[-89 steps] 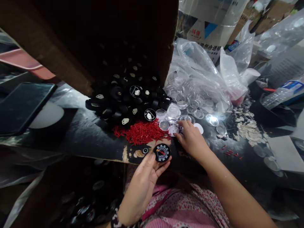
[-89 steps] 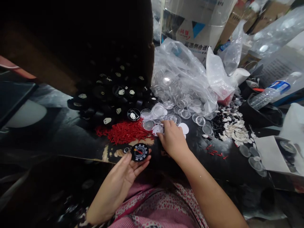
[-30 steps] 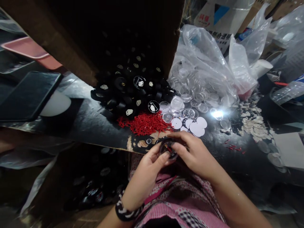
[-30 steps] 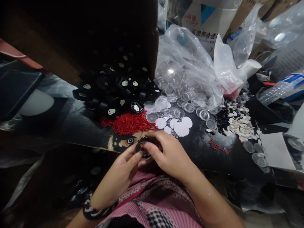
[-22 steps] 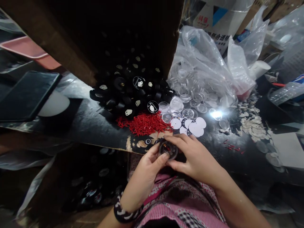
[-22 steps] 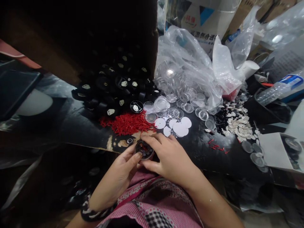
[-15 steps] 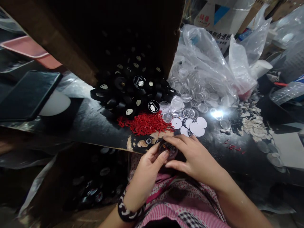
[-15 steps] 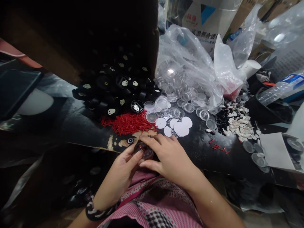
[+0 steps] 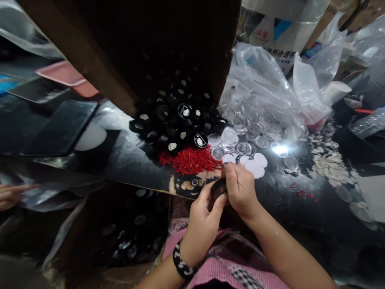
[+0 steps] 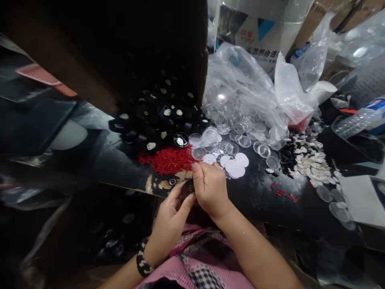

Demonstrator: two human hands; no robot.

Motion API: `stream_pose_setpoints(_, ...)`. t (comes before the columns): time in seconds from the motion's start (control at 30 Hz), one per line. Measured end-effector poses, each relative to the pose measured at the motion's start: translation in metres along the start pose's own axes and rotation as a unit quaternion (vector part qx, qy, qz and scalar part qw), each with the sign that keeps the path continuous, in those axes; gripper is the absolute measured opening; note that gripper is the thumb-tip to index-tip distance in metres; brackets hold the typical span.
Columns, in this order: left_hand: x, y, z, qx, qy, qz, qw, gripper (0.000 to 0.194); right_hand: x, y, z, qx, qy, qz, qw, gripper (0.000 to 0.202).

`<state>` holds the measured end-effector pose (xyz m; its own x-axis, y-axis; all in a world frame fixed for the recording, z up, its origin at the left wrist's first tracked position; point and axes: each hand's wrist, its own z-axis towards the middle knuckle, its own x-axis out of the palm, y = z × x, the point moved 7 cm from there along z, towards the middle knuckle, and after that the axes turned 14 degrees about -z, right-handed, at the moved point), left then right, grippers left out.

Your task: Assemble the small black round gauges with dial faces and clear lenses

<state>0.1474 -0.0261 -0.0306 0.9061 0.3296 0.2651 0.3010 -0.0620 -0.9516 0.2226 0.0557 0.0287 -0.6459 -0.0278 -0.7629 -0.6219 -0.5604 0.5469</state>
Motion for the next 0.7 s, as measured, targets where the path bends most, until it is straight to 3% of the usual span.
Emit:
stream_pose_setpoints(0.1,-0.041,0.013,-0.017,-0.056,0.036,0.060,0.996,0.034,0.012,0.007,-0.003,-0.051,0.129,0.054,0.989,0.034)
stream_pose_setpoints(0.17,-0.089,0.024,-0.039,-0.079,0.059,0.171,0.980,0.038,0.013,0.001,-0.010,-0.044,0.193,0.076,0.977,0.030)
stream_pose_setpoints(0.27,-0.172,0.014,-0.060,-0.031,-0.049,0.348,0.936,0.039,0.009,-0.018,-0.017,0.038,0.200,0.069,0.977,0.030)
stream_pose_setpoints(0.33,-0.196,-0.009,-0.054,0.039,-0.096,0.399,0.911,0.040,0.014,-0.012,-0.020,0.032,0.220,0.069,0.972,0.029)
stream_pose_setpoints(0.43,-0.187,-0.056,-0.010,0.176,-0.117,0.450,0.868,0.043,0.024,0.018,-0.022,-0.044,0.274,0.068,0.958,0.024)
stream_pose_setpoints(0.53,-0.169,-0.086,0.052,0.203,-0.101,0.450,0.864,0.044,0.022,0.032,-0.024,-0.071,0.300,0.030,0.951,0.020)
stream_pose_setpoints(0.6,-0.161,-0.093,0.080,0.201,-0.079,0.435,0.874,0.038,0.013,0.024,-0.028,-0.071,0.314,0.007,0.947,0.017)
stream_pose_setpoints(0.7,-0.168,-0.087,0.091,0.188,-0.101,0.390,0.896,0.041,-0.009,-0.019,-0.032,-0.007,0.290,-0.037,0.956,0.015)
